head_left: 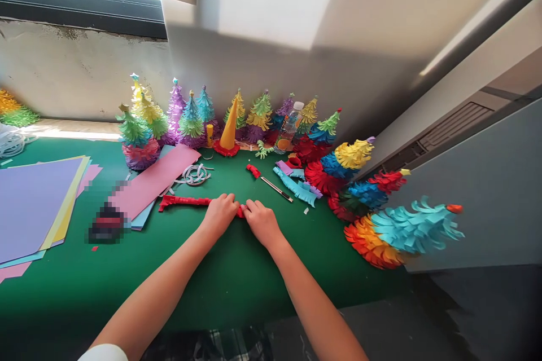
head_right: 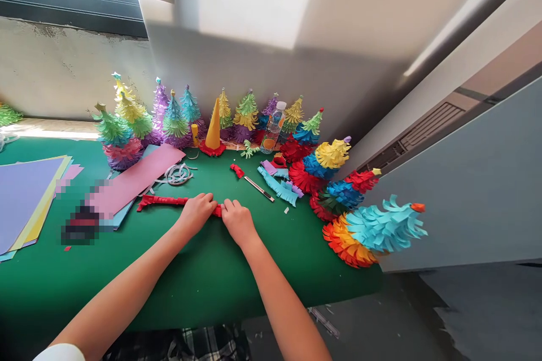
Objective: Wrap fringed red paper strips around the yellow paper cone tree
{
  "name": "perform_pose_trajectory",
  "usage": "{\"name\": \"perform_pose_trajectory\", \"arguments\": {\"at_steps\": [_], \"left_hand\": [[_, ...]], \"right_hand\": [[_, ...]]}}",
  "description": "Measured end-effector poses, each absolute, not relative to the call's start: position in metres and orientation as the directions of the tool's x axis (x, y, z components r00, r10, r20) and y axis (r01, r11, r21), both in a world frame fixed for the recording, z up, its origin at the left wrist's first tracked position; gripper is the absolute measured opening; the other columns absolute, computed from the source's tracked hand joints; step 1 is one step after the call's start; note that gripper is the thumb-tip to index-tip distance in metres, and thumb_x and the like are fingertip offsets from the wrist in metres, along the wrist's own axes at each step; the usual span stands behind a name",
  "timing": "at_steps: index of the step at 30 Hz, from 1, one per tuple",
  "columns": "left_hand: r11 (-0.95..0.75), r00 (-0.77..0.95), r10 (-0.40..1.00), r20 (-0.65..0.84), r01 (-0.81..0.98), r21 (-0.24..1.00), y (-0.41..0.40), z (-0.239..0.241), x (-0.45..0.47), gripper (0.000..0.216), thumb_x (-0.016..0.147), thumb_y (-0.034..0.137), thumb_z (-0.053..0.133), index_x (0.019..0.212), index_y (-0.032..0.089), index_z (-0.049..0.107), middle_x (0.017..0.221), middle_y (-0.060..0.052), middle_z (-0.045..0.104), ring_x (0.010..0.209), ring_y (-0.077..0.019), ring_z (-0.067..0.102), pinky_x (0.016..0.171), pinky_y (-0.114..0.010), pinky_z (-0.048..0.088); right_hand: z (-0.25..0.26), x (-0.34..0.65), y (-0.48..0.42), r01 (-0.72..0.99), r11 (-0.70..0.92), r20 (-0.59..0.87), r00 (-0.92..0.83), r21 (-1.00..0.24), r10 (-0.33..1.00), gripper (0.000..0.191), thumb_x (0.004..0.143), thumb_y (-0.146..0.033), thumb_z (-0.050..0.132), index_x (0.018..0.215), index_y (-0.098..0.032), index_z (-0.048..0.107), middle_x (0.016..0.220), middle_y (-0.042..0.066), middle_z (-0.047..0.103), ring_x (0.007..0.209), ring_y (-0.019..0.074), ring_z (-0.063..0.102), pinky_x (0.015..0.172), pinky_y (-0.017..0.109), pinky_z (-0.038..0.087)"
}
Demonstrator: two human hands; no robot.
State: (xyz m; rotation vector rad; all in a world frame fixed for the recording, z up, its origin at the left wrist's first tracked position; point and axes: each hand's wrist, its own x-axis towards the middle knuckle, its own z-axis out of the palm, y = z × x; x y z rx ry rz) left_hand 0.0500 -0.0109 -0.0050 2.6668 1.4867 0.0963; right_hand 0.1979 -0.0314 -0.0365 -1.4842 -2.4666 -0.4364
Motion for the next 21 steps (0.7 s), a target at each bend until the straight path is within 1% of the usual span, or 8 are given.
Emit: {"name": "perform_pose_trajectory", "arguments": {"at_steps": [2,4,9,11,13,16,18,21], "left_hand": [[-0.505,0.507,0.862,0.004,0.857,0.104,-0.009,-0.003,0.049,0.017,0.085,0.012,0.048,0.080,0.015,0.064,0.085,-0.009,0.058,0.080,-0.0195,0.055,0.059,-0.027,0.041],[-0.491,0.494,0.869,-0.003,0.865,0.101,-0.007,-0.001,0.049,0.017,0.085,0.014,0.049,0.080,0.016,0.065,0.085,-0.008,0.058,0.080,-0.0193,0.055,0.058,-0.026,0.040],[-0.497,0.498,0.867,0.017,0.863,0.089,-0.007,-0.003,0.051,0.018,0.086,0.015,0.047,0.081,0.016,0.064,0.088,-0.009,0.058,0.085,-0.0214,0.054,0.055,-0.026,0.038],[-0.509,0.508,0.860,0.035,0.856,0.084,-0.008,-0.005,0.053,0.018,0.086,0.014,0.046,0.082,0.015,0.064,0.090,-0.010,0.059,0.087,-0.0224,0.053,0.057,-0.028,0.039],[-0.514,0.512,0.858,0.043,0.855,0.078,-0.008,-0.006,0.055,0.018,0.086,0.013,0.046,0.083,0.015,0.064,0.091,-0.011,0.059,0.086,-0.0228,0.053,0.059,-0.029,0.040],[-0.516,0.514,0.856,0.047,0.855,0.059,-0.008,-0.009,0.058,0.019,0.085,0.010,0.045,0.084,0.013,0.064,0.085,-0.012,0.059,0.083,-0.0232,0.054,0.061,-0.030,0.040],[-0.525,0.523,0.851,0.059,0.850,0.047,-0.007,-0.011,0.059,0.019,0.084,0.008,0.045,0.084,0.012,0.063,0.082,-0.012,0.059,0.081,-0.0238,0.055,0.061,-0.031,0.040],[-0.543,0.539,0.838,0.084,0.839,0.041,-0.005,-0.013,0.061,0.019,0.084,0.007,0.044,0.083,0.011,0.063,0.082,-0.012,0.059,0.080,-0.0242,0.055,0.061,-0.032,0.040]], "right_hand": [[-0.036,0.198,-0.032,0.887,0.439,0.357,-0.461,0.144,0.812,0.033,0.094,-0.015,0.037,0.076,-0.018,0.064,0.074,0.007,0.058,0.067,0.0163,0.048,0.046,0.027,0.028],[-0.034,0.199,-0.031,0.891,0.435,0.358,-0.450,0.129,0.818,0.031,0.093,-0.016,0.038,0.075,-0.018,0.064,0.076,0.008,0.059,0.068,0.0164,0.048,0.047,0.026,0.029],[-0.033,0.202,-0.028,0.903,0.429,0.317,-0.410,0.012,0.855,0.022,0.089,-0.013,0.046,0.080,-0.020,0.064,0.089,0.007,0.062,0.076,0.0167,0.051,0.051,0.024,0.032],[-0.034,0.202,-0.027,0.908,0.419,0.310,-0.397,-0.004,0.864,0.020,0.088,-0.013,0.048,0.079,-0.021,0.064,0.089,0.006,0.062,0.078,0.0168,0.052,0.053,0.024,0.033],[-0.035,0.203,-0.026,0.912,0.409,0.300,-0.394,0.011,0.869,0.021,0.088,-0.012,0.047,0.078,-0.020,0.064,0.086,0.006,0.063,0.076,0.0167,0.052,0.053,0.025,0.034],[-0.034,0.202,-0.026,0.908,0.414,0.274,-0.415,0.064,0.868,0.023,0.087,-0.006,0.044,0.081,-0.018,0.062,0.082,0.006,0.061,0.070,0.0168,0.051,0.054,0.027,0.034],[-0.032,0.201,-0.025,0.902,0.423,0.267,-0.431,0.091,0.862,0.023,0.086,-0.005,0.042,0.087,-0.017,0.061,0.081,0.007,0.060,0.071,0.0176,0.050,0.057,0.027,0.035],[-0.029,0.199,-0.022,0.900,0.422,0.257,-0.435,0.106,0.863,0.022,0.087,-0.005,0.041,0.093,-0.016,0.060,0.083,0.008,0.060,0.074,0.0188,0.050,0.062,0.028,0.036]]}}
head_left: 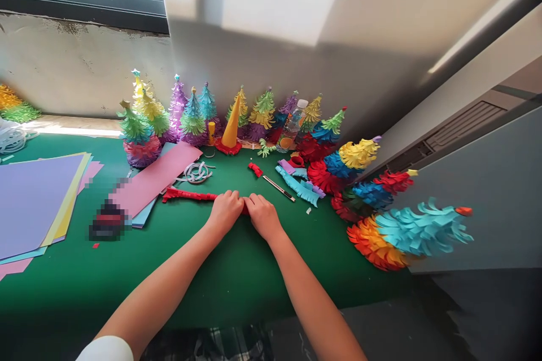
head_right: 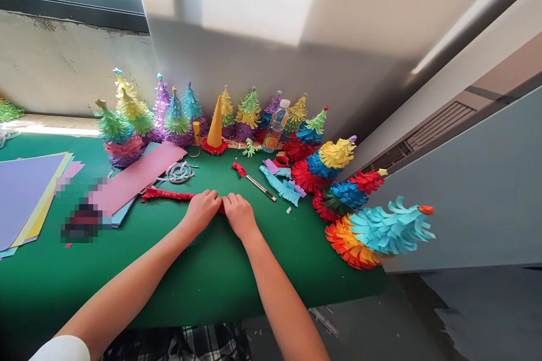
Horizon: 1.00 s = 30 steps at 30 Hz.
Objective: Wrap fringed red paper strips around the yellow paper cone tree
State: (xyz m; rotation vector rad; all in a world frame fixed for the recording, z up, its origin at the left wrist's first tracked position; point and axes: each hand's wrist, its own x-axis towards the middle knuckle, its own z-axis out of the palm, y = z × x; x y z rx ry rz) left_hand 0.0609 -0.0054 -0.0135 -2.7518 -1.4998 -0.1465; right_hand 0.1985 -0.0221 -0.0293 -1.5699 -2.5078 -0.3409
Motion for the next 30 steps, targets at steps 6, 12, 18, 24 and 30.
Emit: {"name": "perform_pose_trajectory", "arguments": {"at_steps": [6,12,18,24,30], "left_hand": [[-0.560,0.552,0.823,0.135,0.828,0.030,-0.003,-0.018,0.061,0.020,0.084,0.007,0.044,0.081,0.012,0.063,0.081,-0.011,0.059,0.082,-0.0238,0.055,0.067,-0.034,0.041],[-0.554,0.541,0.822,0.177,0.832,0.029,0.001,-0.023,0.062,0.019,0.084,0.008,0.044,0.080,0.013,0.062,0.083,-0.010,0.059,0.082,-0.0223,0.054,0.063,-0.031,0.041],[-0.529,0.513,0.832,0.212,0.848,0.027,0.003,-0.027,0.067,0.020,0.085,0.007,0.043,0.083,0.013,0.061,0.083,-0.010,0.058,0.081,-0.0218,0.054,0.055,-0.028,0.040],[-0.514,0.495,0.834,0.244,0.857,0.018,0.001,-0.032,0.069,0.018,0.084,0.006,0.045,0.083,0.013,0.062,0.082,-0.009,0.056,0.082,-0.0215,0.052,0.053,-0.026,0.041],[-0.512,0.491,0.822,0.290,0.859,-0.005,-0.005,-0.037,0.068,0.018,0.083,0.005,0.046,0.089,0.012,0.062,0.085,-0.009,0.055,0.083,-0.0198,0.052,0.057,-0.024,0.045]], "right_hand": [[-0.030,0.194,-0.018,0.917,0.363,0.221,-0.393,0.166,0.893,0.019,0.087,-0.006,0.043,0.083,-0.016,0.060,0.083,0.006,0.058,0.075,0.0179,0.049,0.064,0.028,0.034],[-0.030,0.195,-0.013,0.928,0.332,0.243,-0.366,0.170,0.899,0.020,0.086,-0.007,0.043,0.083,-0.017,0.060,0.086,0.006,0.059,0.076,0.0165,0.049,0.065,0.027,0.032],[-0.032,0.197,-0.006,0.940,0.321,0.254,-0.341,0.117,0.905,0.018,0.084,-0.007,0.046,0.082,-0.018,0.061,0.090,0.005,0.060,0.078,0.0157,0.049,0.063,0.026,0.032],[-0.033,0.194,-0.011,0.949,0.309,0.258,-0.314,0.062,0.914,0.021,0.086,-0.010,0.044,0.088,-0.018,0.063,0.097,0.007,0.062,0.083,0.0163,0.052,0.063,0.025,0.036],[-0.032,0.188,-0.021,0.947,0.320,0.246,-0.317,0.032,0.916,0.028,0.091,-0.016,0.036,0.099,-0.015,0.063,0.110,0.010,0.062,0.091,0.0196,0.055,0.072,0.029,0.043]]}}
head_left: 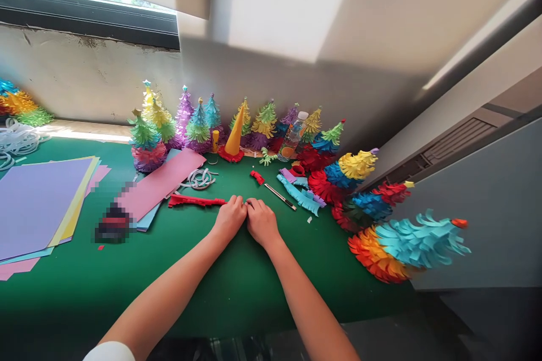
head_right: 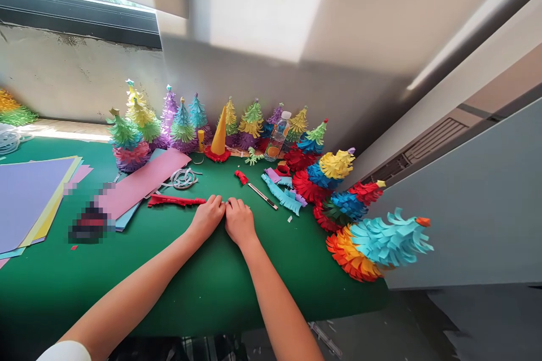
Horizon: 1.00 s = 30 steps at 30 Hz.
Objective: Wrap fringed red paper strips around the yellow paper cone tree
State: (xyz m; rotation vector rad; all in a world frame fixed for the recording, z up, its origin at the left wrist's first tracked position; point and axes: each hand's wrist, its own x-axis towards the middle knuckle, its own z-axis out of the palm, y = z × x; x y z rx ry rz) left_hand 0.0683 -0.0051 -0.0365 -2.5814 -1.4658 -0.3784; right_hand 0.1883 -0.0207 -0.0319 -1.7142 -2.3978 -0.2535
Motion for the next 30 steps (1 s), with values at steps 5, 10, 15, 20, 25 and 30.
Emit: {"name": "perform_pose_trajectory", "arguments": {"at_steps": [5,10,15,20,25,30], "left_hand": [[-0.517,0.509,0.805,0.304,0.854,-0.060,-0.015,-0.039,0.071,0.020,0.083,0.003,0.044,0.091,0.009,0.062,0.085,-0.011,0.058,0.087,-0.0201,0.054,0.077,-0.031,0.048],[-0.471,0.479,0.823,0.306,0.876,-0.107,-0.027,-0.052,0.077,0.032,0.084,0.005,0.043,0.112,0.001,0.058,0.110,-0.021,0.060,0.108,-0.0256,0.054,0.094,-0.037,0.043],[-0.402,0.405,0.866,0.293,0.913,-0.072,-0.037,-0.055,0.080,0.039,0.085,0.008,0.043,0.122,0.003,0.054,0.122,-0.021,0.056,0.119,-0.0290,0.049,0.098,-0.040,0.041],[-0.364,0.362,0.891,0.276,0.930,-0.045,-0.047,-0.043,0.077,0.040,0.086,0.011,0.040,0.124,0.010,0.054,0.124,-0.017,0.056,0.116,-0.0329,0.050,0.098,-0.052,0.038],[-0.352,0.362,0.892,0.271,0.932,-0.085,-0.047,-0.038,0.074,0.041,0.085,0.006,0.036,0.121,0.002,0.054,0.121,-0.023,0.056,0.114,-0.0282,0.052,0.101,-0.047,0.037],[-0.304,0.325,0.909,0.262,0.945,-0.117,-0.047,-0.039,0.076,0.039,0.084,0.006,0.037,0.118,0.003,0.057,0.117,-0.022,0.059,0.113,-0.0289,0.053,0.101,-0.047,0.037]], "right_hand": [[-0.038,0.185,-0.029,0.948,0.319,0.242,-0.308,-0.007,0.920,0.035,0.088,-0.012,0.037,0.116,-0.008,0.058,0.123,0.014,0.057,0.105,0.0241,0.053,0.087,0.035,0.044],[-0.049,0.183,-0.038,0.937,0.348,0.238,-0.332,-0.028,0.913,0.043,0.084,-0.011,0.039,0.125,-0.001,0.050,0.132,0.021,0.049,0.121,0.0281,0.045,0.100,0.040,0.038],[-0.051,0.184,-0.043,0.938,0.342,0.225,-0.323,-0.050,0.919,0.046,0.084,-0.011,0.038,0.128,-0.003,0.048,0.133,0.021,0.048,0.125,0.0281,0.043,0.104,0.044,0.034],[-0.053,0.182,-0.048,0.941,0.337,0.244,-0.320,-0.032,0.915,0.046,0.083,-0.012,0.040,0.128,-0.003,0.048,0.133,0.021,0.048,0.125,0.0277,0.044,0.105,0.044,0.032],[-0.057,0.179,-0.054,0.950,0.313,0.329,-0.297,0.003,0.896,0.044,0.082,-0.009,0.038,0.123,-0.001,0.052,0.126,0.023,0.054,0.118,0.0289,0.050,0.102,0.045,0.036],[-0.056,0.178,-0.056,0.954,0.300,0.334,-0.273,-0.031,0.902,0.044,0.085,-0.012,0.038,0.127,-0.005,0.049,0.127,0.020,0.054,0.117,0.0263,0.051,0.103,0.044,0.033]]}}
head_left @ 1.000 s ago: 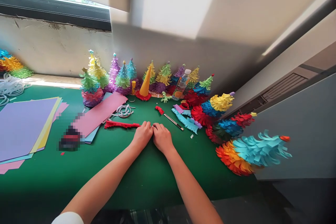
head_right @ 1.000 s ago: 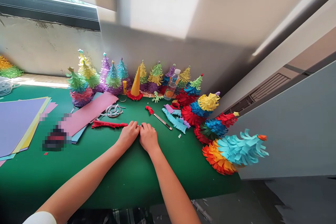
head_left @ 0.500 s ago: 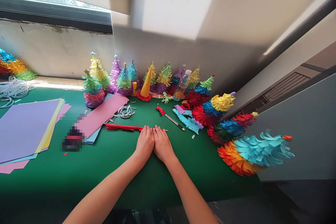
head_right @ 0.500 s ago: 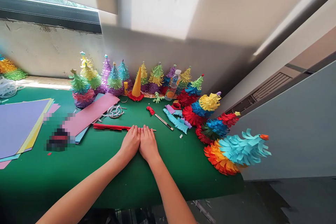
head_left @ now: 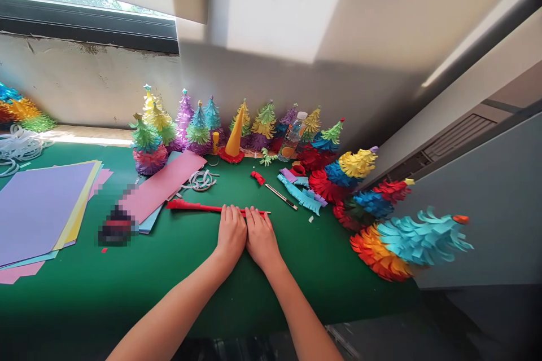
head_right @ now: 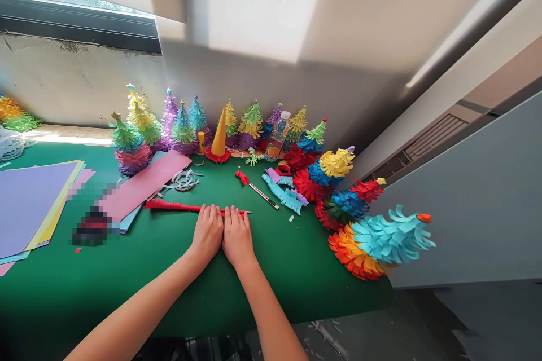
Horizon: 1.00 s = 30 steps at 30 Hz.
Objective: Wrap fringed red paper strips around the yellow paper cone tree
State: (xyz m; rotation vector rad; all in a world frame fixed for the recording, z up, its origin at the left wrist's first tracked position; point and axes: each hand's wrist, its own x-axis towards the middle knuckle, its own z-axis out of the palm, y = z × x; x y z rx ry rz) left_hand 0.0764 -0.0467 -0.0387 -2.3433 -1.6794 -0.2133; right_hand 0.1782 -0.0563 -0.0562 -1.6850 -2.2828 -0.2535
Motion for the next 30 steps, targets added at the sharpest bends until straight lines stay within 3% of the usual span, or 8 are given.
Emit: {"name": "perform_pose_trajectory", "arguments": {"at_steps": [4,7,18,25,30], "left_hand": [[-0.286,0.299,0.915,0.270,0.954,-0.089,-0.050,-0.036,0.075,0.039,0.085,0.010,0.039,0.119,0.005,0.057,0.119,-0.021,0.058,0.113,-0.0335,0.052,0.096,-0.050,0.039],[-0.285,0.298,0.918,0.260,0.955,-0.087,-0.052,-0.033,0.073,0.038,0.085,0.010,0.039,0.118,0.003,0.057,0.117,-0.023,0.059,0.110,-0.0339,0.054,0.091,-0.047,0.043],[-0.258,0.275,0.924,0.264,0.961,-0.096,-0.054,-0.037,0.074,0.037,0.085,0.009,0.040,0.117,0.003,0.057,0.114,-0.025,0.060,0.106,-0.0312,0.057,0.087,-0.044,0.045],[-0.276,0.279,0.912,0.299,0.960,-0.054,-0.056,-0.040,0.071,0.038,0.083,0.009,0.042,0.116,0.002,0.058,0.115,-0.024,0.060,0.114,-0.0312,0.052,0.095,-0.046,0.040],[-0.291,0.303,0.899,0.315,0.953,-0.084,-0.060,-0.041,0.068,0.038,0.082,0.012,0.042,0.114,0.002,0.059,0.112,-0.022,0.061,0.109,-0.0308,0.055,0.096,-0.046,0.039]], "right_hand": [[-0.056,0.178,-0.057,0.958,0.278,0.314,-0.246,-0.063,0.917,0.043,0.087,-0.015,0.038,0.128,-0.009,0.049,0.128,0.017,0.054,0.118,0.0262,0.050,0.105,0.046,0.029],[-0.058,0.177,-0.058,0.964,0.254,0.325,-0.217,-0.075,0.920,0.043,0.087,-0.016,0.040,0.129,-0.011,0.049,0.127,0.015,0.055,0.117,0.0261,0.050,0.106,0.046,0.027],[-0.049,0.172,-0.059,0.977,0.212,0.298,-0.199,-0.013,0.934,0.039,0.086,-0.014,0.044,0.124,-0.008,0.054,0.111,0.018,0.058,0.100,0.0270,0.053,0.096,0.046,0.039],[-0.063,0.173,-0.060,0.972,0.225,0.339,-0.189,-0.071,0.922,0.041,0.085,-0.010,0.040,0.124,-0.011,0.053,0.126,0.018,0.053,0.124,0.0300,0.040,0.103,0.054,0.030],[-0.062,0.174,-0.063,0.969,0.243,0.342,-0.210,-0.055,0.916,0.038,0.086,-0.009,0.039,0.120,-0.007,0.056,0.121,0.018,0.058,0.116,0.0290,0.050,0.104,0.049,0.032]]}}
